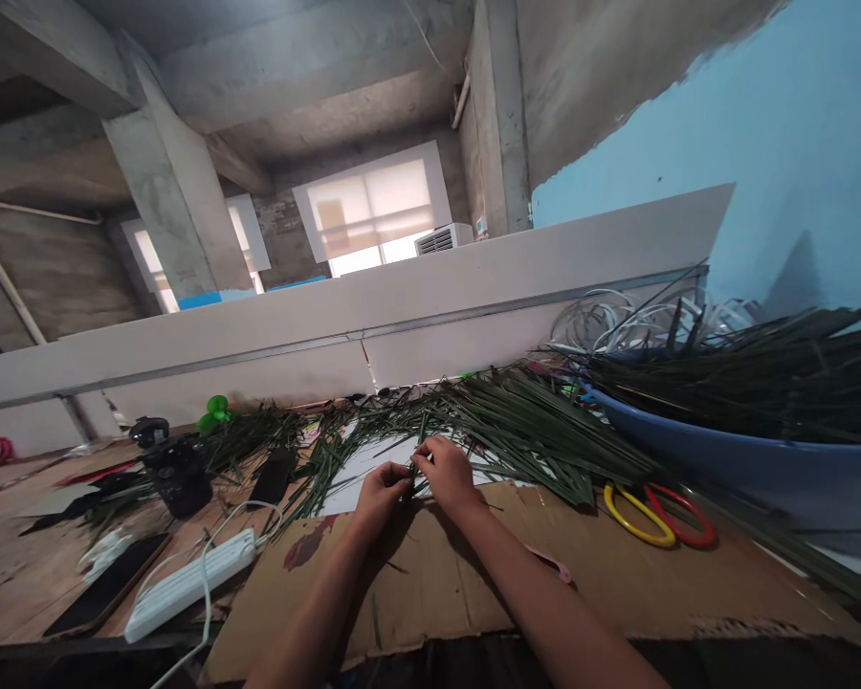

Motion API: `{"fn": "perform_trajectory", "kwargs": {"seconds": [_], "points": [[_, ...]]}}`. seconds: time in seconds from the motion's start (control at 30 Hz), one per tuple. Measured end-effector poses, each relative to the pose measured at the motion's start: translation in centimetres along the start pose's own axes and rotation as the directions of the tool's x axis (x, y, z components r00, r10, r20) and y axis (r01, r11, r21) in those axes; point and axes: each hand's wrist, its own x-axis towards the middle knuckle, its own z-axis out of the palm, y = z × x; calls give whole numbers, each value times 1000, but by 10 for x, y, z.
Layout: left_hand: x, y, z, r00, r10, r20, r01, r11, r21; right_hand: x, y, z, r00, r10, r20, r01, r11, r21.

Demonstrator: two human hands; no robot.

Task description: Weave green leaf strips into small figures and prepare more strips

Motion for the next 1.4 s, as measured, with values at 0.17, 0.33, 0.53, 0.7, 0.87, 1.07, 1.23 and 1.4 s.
{"fn": "perform_trajectory", "kwargs": {"seconds": [0.17,0.33,0.53,0.7,0.87,1.07,1.23,1.4], "points": [[0,0,-1,1000,25,8,-26,998,61,1,3,0,999,-9,-34,7,999,-44],[0,-1,0,998,51,23,-53,990,127,3,6,1,998,-17,-64,12,998,-64],[-2,1,2,995,89,42,-95,979,181,2,6,0,997,-24,-71,21,999,-36],[-6,4,1,992,115,53,-123,970,207,0,4,1,999,-31,-36,31,999,7],[-7,6,2,991,117,59,-129,957,260,0,4,4,999,-33,-23,33,999,27],[-5,8,2,987,145,66,-157,956,247,0,2,3,999,-27,-43,28,999,38],[-4,9,4,988,145,55,-154,964,217,0,1,3,998,-17,-58,19,999,47],[-3,6,3,991,128,38,-132,973,187,2,3,3,999,-3,-51,6,998,64]]}}
